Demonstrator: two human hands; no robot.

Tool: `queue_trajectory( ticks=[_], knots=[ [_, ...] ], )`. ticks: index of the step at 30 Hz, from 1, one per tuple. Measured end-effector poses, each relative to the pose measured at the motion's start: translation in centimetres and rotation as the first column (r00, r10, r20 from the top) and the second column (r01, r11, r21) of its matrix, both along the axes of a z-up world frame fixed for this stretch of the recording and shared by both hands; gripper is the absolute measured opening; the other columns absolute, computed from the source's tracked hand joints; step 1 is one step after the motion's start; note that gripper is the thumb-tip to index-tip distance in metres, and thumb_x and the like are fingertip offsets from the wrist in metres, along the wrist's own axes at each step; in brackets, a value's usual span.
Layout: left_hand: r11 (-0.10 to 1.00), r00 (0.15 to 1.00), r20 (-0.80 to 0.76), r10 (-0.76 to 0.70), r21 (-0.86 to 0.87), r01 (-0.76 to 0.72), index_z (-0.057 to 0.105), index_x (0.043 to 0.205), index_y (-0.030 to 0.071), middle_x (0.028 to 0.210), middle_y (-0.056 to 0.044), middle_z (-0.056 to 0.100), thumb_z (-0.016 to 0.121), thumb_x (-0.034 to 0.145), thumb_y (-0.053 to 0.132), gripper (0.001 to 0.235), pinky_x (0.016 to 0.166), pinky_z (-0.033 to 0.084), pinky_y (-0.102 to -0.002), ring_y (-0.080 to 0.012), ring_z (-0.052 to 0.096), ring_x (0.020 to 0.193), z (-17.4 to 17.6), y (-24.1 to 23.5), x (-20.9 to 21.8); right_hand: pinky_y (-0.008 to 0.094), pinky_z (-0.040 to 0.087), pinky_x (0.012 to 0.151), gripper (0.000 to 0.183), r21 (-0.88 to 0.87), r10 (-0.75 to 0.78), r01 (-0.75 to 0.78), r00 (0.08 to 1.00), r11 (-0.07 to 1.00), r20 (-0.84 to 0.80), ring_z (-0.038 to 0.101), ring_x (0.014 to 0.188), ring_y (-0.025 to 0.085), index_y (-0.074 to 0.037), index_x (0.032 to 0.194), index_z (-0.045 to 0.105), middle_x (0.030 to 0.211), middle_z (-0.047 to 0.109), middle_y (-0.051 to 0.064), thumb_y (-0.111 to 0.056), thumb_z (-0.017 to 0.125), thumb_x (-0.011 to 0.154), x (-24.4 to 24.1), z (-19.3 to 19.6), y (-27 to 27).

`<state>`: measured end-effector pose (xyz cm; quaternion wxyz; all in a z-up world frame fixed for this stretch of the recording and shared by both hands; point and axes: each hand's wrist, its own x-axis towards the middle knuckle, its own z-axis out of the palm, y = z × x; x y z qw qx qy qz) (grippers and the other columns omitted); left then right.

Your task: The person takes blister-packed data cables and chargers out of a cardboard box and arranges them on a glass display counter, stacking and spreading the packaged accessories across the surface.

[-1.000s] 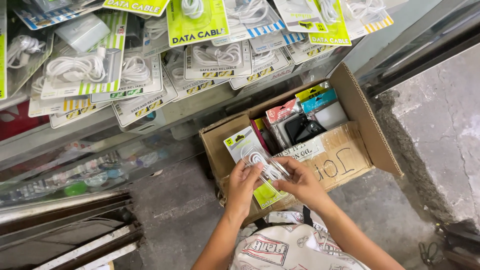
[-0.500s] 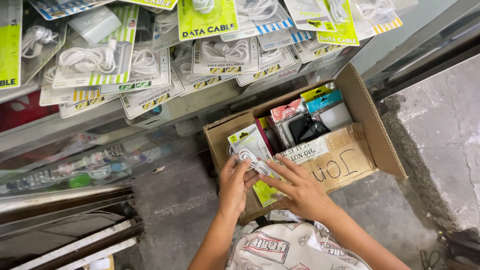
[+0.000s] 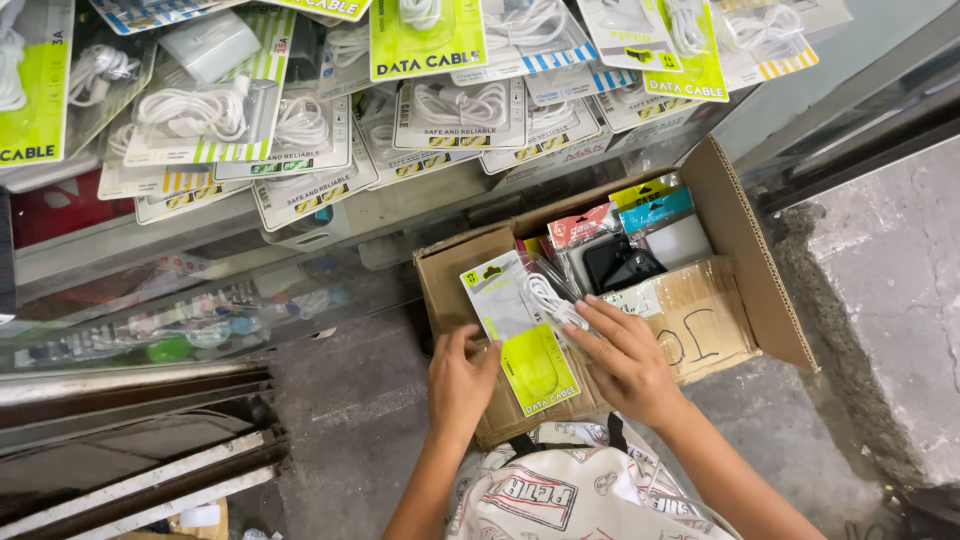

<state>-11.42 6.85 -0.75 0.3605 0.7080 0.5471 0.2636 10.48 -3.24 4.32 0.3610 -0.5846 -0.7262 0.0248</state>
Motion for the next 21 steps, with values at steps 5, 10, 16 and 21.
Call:
queue_trajectory(
  ticks=[5, 10, 16, 21],
  knots=[
    [0.994, 0.994, -0.108, 0.014, -0.108, -0.026, 0.07, 0.107, 0.008, 0.098, -0.013, 0.065, 0.08, 0.083, 0.03, 0.034, 0.074, 0.055, -0.045, -0.0326, 0.068, 0.083, -1.8, -0.4, 1.1, 0.047, 0.05, 0.103, 0.054, -0.01, -0.049, 0.048, 0.997, 0.999, -0.06, 0.06, 0.13, 0.039, -0.004, 0.126, 0.069, 0.139, 0.063, 0.018, 0.006, 0.066, 0.073, -0.8, -0.2, 0.0],
    [0.998, 0.99, -0.138, 0.028, -0.055, -0.036, 0.071, 0.105, 0.008, 0.097, -0.014, 0.063, 0.082, 0.081, 0.026, 0.032, 0.071, 0.054, -0.047, -0.034, 0.067, 0.082, -4.1, -0.4, 1.7, 0.046, 0.051, 0.105, 0.052, 0.017, -0.026, 0.029, 0.993, 0.999, -0.117, 0.061, 0.129, 0.039, -0.003, 0.125, 0.068, 0.138, 0.063, 0.019, 0.006, 0.068, 0.075, -1.3, 0.0, 0.2],
    [0.972, 0.964, 0.249, 0.089, -0.234, -0.029, 0.069, 0.1, 0.004, 0.092, -0.007, 0.064, 0.075, 0.089, 0.021, 0.022, 0.065, 0.053, -0.033, -0.0199, 0.061, 0.071, -6.4, -0.7, 1.2, 0.045, 0.051, 0.105, 0.05, -0.006, -0.06, 0.06, 0.982, 0.998, -0.176, 0.062, 0.128, 0.038, 0.0, 0.125, 0.068, 0.137, 0.064, 0.021, 0.008, 0.066, 0.075, 0.0, 0.2, 0.0],
    [0.792, 0.528, 0.773, 0.351, -0.546, 0.273, 0.051, 0.116, 0.002, 0.106, -0.006, 0.067, 0.056, 0.106, 0.017, 0.018, 0.082, 0.056, -0.029, -0.0115, 0.066, 0.094, -2.3, 1.0, 0.4, 0.037, 0.047, 0.111, 0.04, 0.007, -0.001, 0.008, 0.758, 1.0, -0.652, 0.063, 0.127, 0.027, 0.001, 0.135, 0.062, 0.14, 0.064, 0.019, 0.003, 0.067, 0.095, 2.1, 1.3, 0.2]
  ],
)
